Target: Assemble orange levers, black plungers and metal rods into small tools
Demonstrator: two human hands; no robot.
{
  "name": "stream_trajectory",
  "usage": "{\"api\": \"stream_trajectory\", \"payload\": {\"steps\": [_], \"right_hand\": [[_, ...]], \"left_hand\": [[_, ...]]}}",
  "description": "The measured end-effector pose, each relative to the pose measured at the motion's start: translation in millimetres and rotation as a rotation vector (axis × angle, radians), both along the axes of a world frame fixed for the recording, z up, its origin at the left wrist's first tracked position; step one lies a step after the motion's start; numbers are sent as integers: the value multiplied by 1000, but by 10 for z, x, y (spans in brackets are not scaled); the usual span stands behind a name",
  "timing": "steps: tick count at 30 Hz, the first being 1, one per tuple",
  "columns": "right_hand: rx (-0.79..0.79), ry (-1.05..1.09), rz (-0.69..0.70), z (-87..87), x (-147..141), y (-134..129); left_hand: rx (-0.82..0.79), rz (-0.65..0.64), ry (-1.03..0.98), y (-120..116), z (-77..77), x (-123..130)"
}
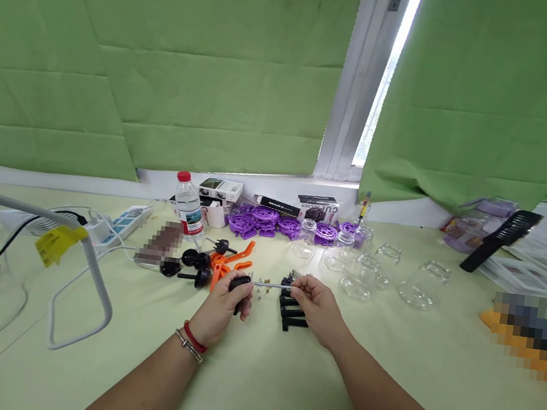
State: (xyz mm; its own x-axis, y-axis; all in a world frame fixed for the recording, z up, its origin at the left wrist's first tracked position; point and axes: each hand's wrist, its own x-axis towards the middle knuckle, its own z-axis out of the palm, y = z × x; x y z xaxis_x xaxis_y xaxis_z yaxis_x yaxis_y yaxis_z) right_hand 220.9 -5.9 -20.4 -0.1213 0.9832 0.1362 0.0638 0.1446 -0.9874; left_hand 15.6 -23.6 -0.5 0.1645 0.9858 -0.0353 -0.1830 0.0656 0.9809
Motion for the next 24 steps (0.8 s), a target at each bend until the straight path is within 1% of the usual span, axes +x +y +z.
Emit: {"api": "stream_trajectory", "payload": {"steps": [6, 13, 19, 24], "right_hand": [[3, -59, 3, 12, -3, 2], [-75, -100, 26, 32, -9, -22], [-111, -115, 26, 65, -29, -35], [-123, -118, 24, 23, -15, -12]], "left_hand": [[4, -5, -1, 1, -15, -4], [5, 0, 7, -2, -22, 3], [-3, -4, 13, 0, -38, -3], [-3, 0, 3, 14, -63, -7]]}}
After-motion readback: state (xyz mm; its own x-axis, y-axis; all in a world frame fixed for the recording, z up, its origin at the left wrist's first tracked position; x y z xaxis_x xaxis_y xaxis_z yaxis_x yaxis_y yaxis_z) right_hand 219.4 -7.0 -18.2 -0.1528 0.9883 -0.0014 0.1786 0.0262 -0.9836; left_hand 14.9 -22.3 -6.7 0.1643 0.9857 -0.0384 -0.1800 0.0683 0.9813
